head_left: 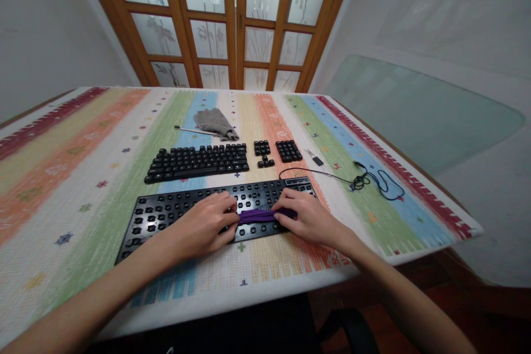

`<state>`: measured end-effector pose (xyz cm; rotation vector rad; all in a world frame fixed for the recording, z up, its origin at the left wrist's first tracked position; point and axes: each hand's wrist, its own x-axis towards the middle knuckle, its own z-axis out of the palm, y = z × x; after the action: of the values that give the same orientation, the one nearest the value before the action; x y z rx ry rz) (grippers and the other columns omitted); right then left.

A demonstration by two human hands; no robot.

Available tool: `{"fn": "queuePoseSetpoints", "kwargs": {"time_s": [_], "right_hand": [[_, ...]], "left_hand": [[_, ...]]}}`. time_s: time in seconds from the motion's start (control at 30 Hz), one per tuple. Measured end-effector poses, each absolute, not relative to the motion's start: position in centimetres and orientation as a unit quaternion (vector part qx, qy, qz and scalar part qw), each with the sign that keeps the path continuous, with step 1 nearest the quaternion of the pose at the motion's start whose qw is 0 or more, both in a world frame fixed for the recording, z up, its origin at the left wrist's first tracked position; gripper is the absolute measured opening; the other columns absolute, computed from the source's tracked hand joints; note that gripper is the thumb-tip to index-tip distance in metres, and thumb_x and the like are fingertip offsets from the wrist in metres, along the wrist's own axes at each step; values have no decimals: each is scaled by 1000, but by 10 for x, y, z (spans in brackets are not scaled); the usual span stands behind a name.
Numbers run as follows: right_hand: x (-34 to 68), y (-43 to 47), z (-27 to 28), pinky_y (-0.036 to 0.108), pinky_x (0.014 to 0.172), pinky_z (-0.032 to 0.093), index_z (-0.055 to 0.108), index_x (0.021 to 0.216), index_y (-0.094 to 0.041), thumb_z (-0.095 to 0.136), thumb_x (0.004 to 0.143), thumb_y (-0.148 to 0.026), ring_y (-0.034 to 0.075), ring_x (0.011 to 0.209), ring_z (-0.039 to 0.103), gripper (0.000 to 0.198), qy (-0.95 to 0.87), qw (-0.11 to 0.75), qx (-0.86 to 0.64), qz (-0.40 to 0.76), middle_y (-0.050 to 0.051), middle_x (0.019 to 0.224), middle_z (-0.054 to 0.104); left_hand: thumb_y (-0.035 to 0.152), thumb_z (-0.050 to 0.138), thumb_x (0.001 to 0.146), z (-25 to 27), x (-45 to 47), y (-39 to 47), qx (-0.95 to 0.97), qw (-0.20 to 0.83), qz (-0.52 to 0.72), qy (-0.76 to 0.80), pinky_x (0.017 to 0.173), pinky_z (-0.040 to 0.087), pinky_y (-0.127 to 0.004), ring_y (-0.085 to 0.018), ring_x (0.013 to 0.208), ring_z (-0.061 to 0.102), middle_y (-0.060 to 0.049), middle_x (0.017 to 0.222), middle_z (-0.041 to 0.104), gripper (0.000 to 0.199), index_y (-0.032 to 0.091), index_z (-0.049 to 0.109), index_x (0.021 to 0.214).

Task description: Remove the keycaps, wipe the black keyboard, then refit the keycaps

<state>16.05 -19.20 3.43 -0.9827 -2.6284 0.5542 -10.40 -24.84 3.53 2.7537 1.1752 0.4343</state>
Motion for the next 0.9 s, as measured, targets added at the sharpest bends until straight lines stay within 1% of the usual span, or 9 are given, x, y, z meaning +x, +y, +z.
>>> {"fn": "queuePoseSetpoints", "kwargs": {"time_s": [0.13,0.23,0.43,0.57,0.7,0.77,0.9], "right_hand": [[162,-193,33,32,75,45,72,94,-19,60,89,-18,18,82,60,14,-908,143,-343,193,5,89,63],[162,-193,32,32,73,45,72,94,-19,60,89,-19,17,80,59,13,-908,144,-343,191,5,89,63],[164,-194,31,33,76,45,72,94,-19,60,90,-20,19,82,60,13,-906,147,-347,192,5,89,63],[166,-195,31,34,75,46,71,94,-19,59,91,-19,19,83,60,13,-902,148,-352,199,5,90,64],[169,-193,28,33,77,46,70,93,-19,58,94,-23,19,85,60,12,-899,163,-345,216,5,90,64],[173,-191,26,33,76,46,68,89,-19,60,94,-27,19,83,60,12,-893,176,-358,211,5,89,62],[183,-187,22,35,76,44,63,79,-18,60,94,-34,19,82,58,22,-880,198,-385,193,5,87,60]], "left_hand": [[16,51,92,35,-104,-247,909,63,141,387,77,47,-34,-20,84,54,-8,91,61,19,16,69,87],[14,49,93,33,-105,-244,907,75,145,388,75,47,-32,-19,82,55,-7,88,61,19,16,68,88],[16,50,93,31,-105,-243,884,100,155,430,74,47,-32,-19,79,56,-5,85,63,13,15,63,90],[14,48,92,32,-102,-245,895,76,140,416,76,46,-34,-21,83,53,-7,89,61,18,16,66,88],[13,52,88,34,-101,-245,902,57,146,403,78,46,-36,-21,86,52,-8,95,59,16,16,68,85],[15,53,89,36,-101,-245,902,56,156,399,79,46,-36,-21,87,52,-8,96,59,16,17,69,83],[25,56,91,37,-101,-246,904,42,160,393,79,45,-38,-23,89,52,-9,100,59,18,18,71,85]]}}
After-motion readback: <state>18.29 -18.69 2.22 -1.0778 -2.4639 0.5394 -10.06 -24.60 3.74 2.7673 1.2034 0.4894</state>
